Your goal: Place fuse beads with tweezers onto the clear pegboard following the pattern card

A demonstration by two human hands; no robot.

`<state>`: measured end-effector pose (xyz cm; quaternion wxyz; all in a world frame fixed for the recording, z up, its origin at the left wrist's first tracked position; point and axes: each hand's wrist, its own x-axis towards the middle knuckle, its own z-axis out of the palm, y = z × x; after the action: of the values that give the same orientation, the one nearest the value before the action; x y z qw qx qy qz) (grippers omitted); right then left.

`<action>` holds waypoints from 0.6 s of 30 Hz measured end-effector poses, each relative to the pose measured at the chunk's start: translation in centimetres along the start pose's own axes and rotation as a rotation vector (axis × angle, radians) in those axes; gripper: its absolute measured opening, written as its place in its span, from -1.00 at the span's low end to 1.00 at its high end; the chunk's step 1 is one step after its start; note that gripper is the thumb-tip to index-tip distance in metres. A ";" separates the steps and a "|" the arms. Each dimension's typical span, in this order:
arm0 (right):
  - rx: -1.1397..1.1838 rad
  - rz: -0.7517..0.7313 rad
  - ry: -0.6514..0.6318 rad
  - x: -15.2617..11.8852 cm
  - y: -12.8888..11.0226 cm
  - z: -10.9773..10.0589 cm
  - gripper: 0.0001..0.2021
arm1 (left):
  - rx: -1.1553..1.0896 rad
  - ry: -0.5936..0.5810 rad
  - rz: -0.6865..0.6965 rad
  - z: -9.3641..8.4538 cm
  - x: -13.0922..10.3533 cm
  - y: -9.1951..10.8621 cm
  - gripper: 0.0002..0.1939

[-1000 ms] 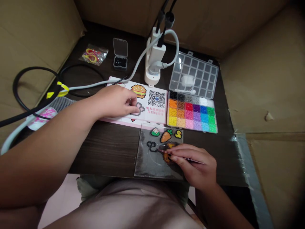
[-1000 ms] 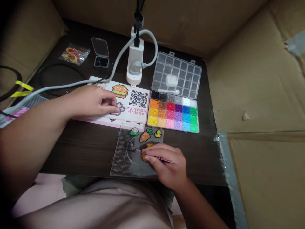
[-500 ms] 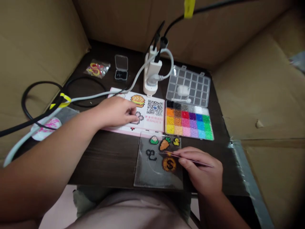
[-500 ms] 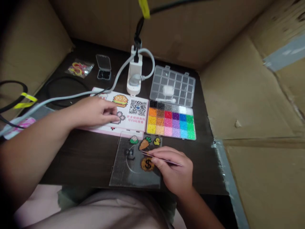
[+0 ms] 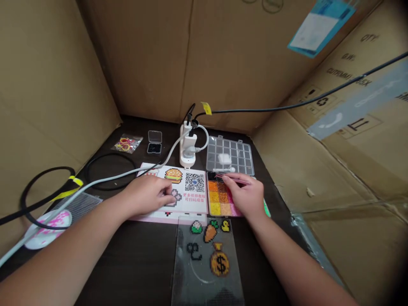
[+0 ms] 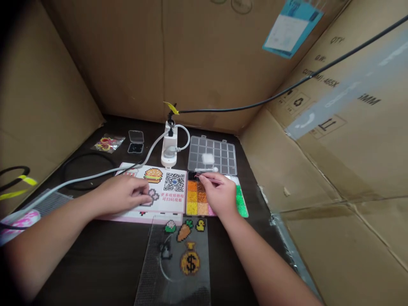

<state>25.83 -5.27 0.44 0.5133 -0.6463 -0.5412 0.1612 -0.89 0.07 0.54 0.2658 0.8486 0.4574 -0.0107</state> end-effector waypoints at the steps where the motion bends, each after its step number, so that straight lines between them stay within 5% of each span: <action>1: -0.001 0.005 0.005 0.0 0.3 0.3 -0.90 | 0.000 0.005 -0.001 0.0 0.0 0.0 -0.74; 18: 0.012 0.088 0.030 0.0 1.6 0.5 -0.86 | 0.007 0.004 -0.035 0.0 0.0 0.2 -0.74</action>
<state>26.28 -4.81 -1.06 0.5176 -0.6688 -0.5035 0.1770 -0.72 0.01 0.60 0.2617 0.8413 0.4728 -0.0154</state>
